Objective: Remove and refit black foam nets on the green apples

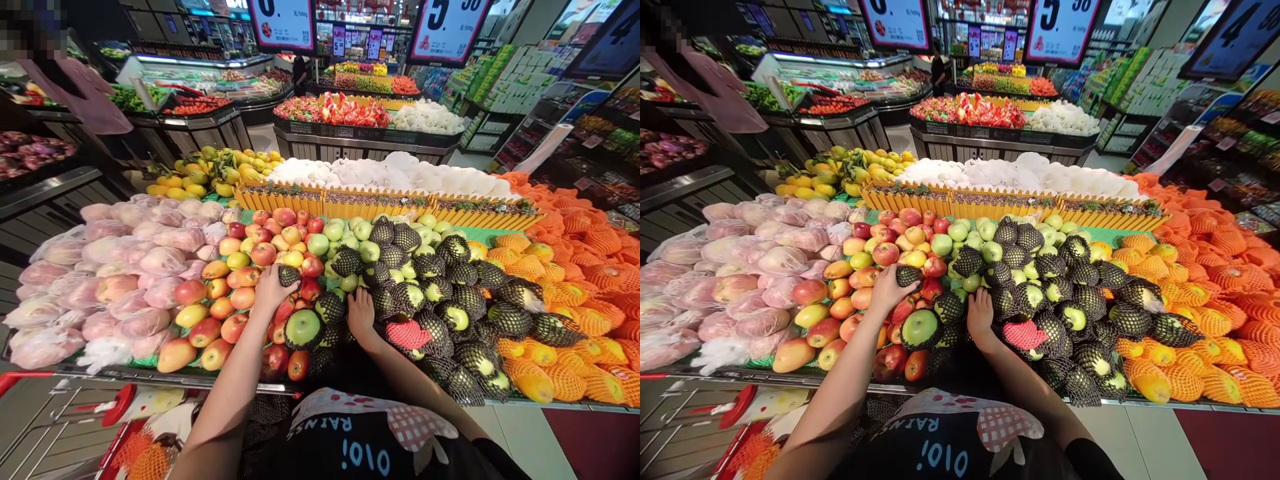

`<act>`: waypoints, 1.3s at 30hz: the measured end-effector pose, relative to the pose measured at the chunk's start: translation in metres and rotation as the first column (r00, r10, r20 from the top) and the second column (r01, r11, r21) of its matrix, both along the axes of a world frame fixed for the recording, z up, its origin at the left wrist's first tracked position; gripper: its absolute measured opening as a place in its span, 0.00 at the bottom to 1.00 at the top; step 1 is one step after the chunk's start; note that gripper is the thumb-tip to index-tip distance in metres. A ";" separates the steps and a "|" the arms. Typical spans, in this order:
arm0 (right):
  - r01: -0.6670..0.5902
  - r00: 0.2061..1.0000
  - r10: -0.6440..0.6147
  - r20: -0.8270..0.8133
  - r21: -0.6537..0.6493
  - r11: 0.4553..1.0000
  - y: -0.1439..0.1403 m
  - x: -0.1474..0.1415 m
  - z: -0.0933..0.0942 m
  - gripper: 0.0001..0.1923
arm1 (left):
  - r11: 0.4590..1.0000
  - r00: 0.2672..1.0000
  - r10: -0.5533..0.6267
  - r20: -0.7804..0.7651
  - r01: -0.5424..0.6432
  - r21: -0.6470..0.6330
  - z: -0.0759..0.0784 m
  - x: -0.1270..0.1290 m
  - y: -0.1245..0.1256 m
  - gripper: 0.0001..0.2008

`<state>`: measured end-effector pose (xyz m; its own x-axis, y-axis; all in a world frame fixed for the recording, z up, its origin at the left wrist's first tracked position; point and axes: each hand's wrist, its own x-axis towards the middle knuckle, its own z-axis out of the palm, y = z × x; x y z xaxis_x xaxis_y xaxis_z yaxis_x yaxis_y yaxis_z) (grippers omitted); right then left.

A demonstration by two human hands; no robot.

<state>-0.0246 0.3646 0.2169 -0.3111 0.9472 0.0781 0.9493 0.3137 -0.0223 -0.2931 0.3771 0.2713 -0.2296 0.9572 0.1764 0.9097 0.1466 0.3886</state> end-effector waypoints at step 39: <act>-0.407 0.910 0.396 -0.122 -0.076 0.910 0.015 0.004 0.039 0.45 | 0.829 0.750 0.139 0.647 -0.446 0.339 -0.001 0.091 -0.056 0.33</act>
